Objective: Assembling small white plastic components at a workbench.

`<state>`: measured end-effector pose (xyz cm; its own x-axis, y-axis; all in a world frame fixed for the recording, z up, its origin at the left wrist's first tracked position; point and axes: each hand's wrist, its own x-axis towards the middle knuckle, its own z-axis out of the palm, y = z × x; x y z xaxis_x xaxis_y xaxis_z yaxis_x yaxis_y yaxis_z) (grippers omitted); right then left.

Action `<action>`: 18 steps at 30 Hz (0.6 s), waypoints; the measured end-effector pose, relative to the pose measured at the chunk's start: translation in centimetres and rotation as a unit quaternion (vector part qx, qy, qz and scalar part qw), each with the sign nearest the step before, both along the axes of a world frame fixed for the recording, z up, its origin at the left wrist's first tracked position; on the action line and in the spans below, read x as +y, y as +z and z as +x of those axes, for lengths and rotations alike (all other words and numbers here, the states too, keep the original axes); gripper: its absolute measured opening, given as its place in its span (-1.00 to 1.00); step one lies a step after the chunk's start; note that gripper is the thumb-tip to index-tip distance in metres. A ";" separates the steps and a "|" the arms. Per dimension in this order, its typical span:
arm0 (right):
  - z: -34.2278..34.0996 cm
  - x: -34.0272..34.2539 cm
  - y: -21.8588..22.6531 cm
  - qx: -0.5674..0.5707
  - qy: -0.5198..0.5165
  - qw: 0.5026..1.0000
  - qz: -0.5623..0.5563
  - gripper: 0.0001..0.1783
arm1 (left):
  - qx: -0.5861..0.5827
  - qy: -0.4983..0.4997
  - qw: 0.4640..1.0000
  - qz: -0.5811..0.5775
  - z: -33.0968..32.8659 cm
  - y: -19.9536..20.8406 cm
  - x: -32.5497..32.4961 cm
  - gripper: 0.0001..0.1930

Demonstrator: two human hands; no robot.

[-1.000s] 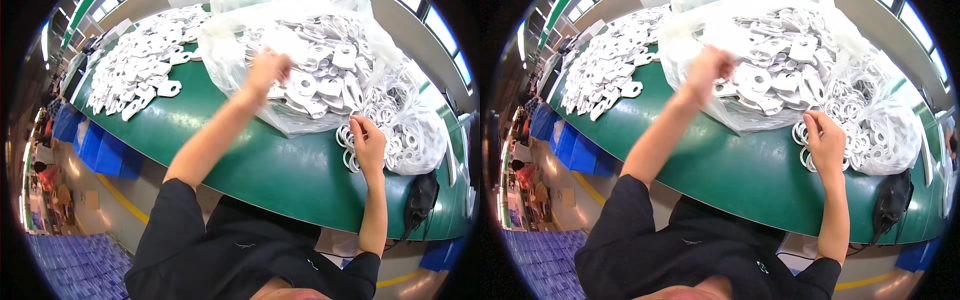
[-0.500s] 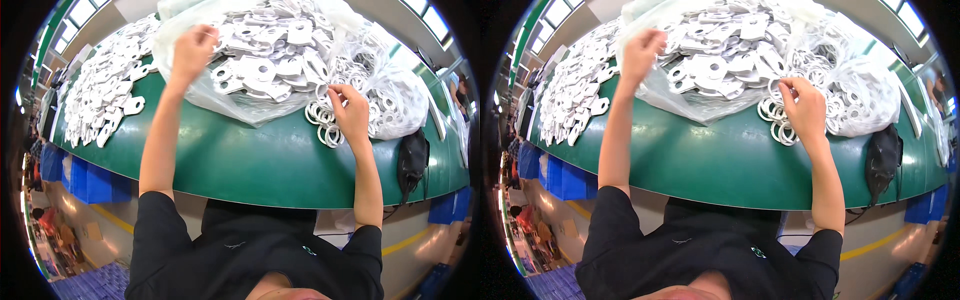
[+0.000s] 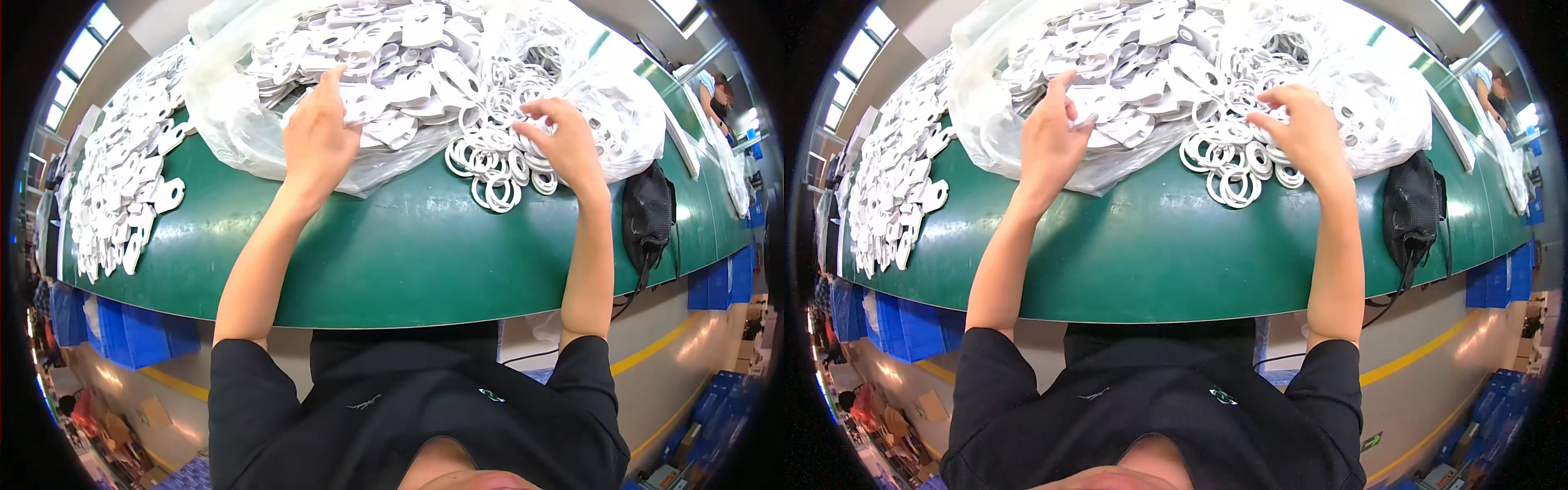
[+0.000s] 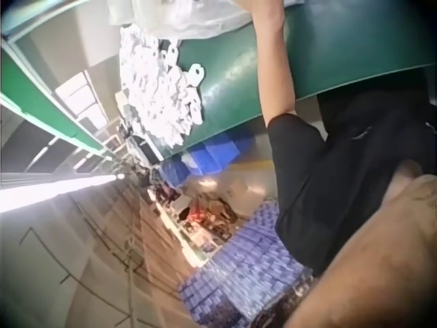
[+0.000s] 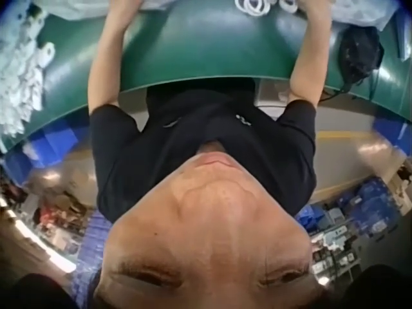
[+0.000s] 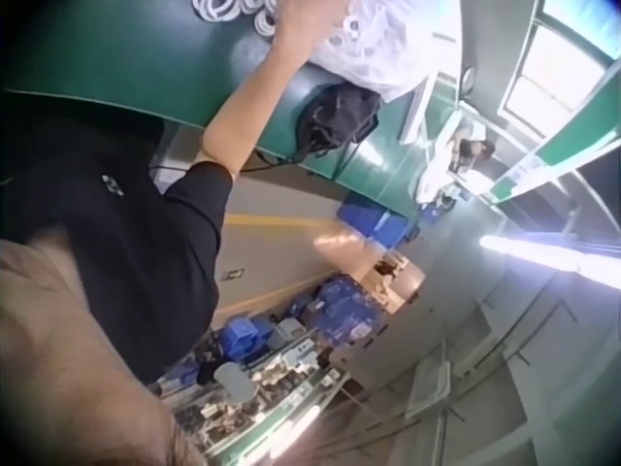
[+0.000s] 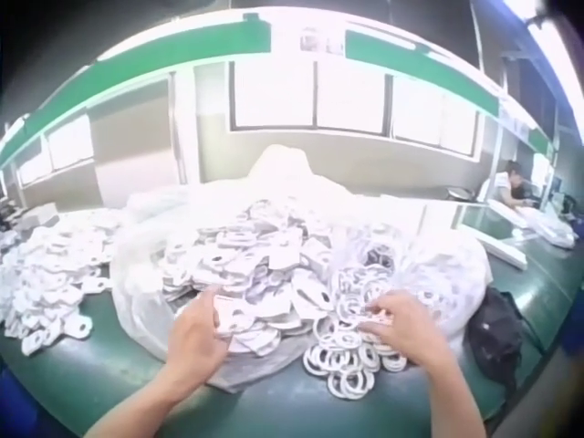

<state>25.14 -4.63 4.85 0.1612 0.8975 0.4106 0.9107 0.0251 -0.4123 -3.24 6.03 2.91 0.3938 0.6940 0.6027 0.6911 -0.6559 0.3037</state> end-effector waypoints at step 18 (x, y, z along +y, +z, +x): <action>-8.2 0.3 -1.4 0.016 0.274 0.953 0.129 -0.81 | -0.488 -0.345 0.325 -0.733 1.7 -2.5 -5.6 -0.24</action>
